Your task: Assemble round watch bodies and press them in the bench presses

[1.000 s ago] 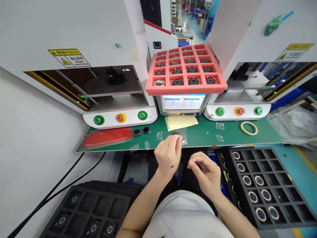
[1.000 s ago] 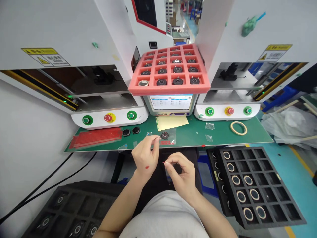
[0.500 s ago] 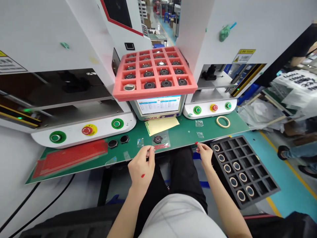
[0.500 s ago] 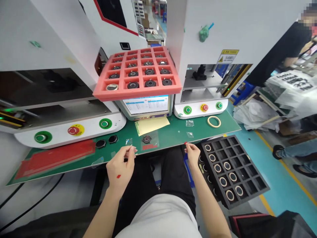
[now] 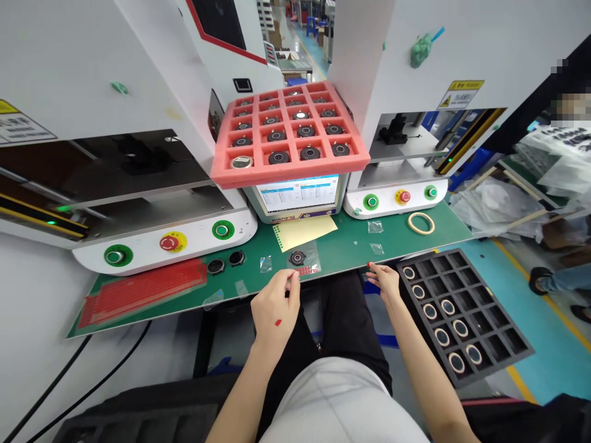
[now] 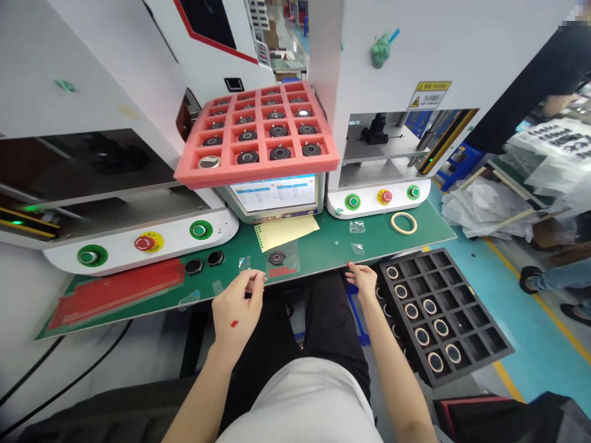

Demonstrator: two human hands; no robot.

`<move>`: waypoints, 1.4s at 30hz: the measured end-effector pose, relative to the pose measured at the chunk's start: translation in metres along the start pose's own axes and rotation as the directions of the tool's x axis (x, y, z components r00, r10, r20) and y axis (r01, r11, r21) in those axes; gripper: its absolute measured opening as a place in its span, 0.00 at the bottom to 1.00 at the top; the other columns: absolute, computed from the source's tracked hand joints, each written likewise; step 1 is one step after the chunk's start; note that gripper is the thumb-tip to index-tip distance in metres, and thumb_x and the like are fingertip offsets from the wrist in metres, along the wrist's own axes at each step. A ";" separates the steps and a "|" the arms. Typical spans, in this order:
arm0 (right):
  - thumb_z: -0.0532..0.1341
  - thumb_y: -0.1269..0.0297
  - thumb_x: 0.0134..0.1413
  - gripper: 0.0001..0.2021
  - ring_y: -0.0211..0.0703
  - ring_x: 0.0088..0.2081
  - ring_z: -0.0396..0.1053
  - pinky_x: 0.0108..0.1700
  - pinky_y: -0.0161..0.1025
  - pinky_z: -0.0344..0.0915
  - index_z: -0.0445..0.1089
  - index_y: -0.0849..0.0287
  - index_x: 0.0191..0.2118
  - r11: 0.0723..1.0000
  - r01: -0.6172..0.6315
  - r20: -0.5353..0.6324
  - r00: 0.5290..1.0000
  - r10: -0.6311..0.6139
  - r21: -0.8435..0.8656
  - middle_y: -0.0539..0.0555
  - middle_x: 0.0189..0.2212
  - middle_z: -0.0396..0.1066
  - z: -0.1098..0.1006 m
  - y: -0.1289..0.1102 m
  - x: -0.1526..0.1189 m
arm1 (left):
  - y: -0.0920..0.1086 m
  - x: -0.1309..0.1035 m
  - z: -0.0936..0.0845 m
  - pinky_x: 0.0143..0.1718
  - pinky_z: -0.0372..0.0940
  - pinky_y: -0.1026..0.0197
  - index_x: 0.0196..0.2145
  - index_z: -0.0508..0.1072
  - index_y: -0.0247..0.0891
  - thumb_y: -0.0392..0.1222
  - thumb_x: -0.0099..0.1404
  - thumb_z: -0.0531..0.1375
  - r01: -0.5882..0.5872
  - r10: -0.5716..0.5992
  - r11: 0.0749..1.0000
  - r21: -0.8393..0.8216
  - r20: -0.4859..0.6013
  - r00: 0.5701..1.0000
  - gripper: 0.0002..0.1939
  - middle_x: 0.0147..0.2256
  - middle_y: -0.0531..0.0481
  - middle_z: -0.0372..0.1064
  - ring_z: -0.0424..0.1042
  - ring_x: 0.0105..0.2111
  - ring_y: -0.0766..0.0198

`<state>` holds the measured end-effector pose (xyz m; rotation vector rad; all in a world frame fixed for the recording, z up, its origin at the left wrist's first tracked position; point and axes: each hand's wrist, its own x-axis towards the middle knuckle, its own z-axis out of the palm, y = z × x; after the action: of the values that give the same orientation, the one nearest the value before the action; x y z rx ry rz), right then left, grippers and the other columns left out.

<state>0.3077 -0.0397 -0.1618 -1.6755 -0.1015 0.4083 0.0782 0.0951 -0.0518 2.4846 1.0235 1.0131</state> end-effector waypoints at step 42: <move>0.65 0.73 0.53 0.03 0.41 0.30 0.72 0.34 0.38 0.68 0.73 0.58 0.34 0.592 0.806 0.562 0.488 -0.668 0.002 0.52 0.30 0.74 0.015 -0.068 -0.138 | -0.054 -0.054 -0.036 0.32 0.66 0.64 0.36 0.73 0.38 0.40 0.70 0.55 0.181 -0.312 0.912 0.367 0.337 0.888 0.08 0.33 0.53 0.74 0.74 0.31 0.67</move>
<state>0.1860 -0.0568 -0.0687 -1.5514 -1.3201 0.1447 -0.0016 0.0953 -0.0785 2.5588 1.4157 0.2628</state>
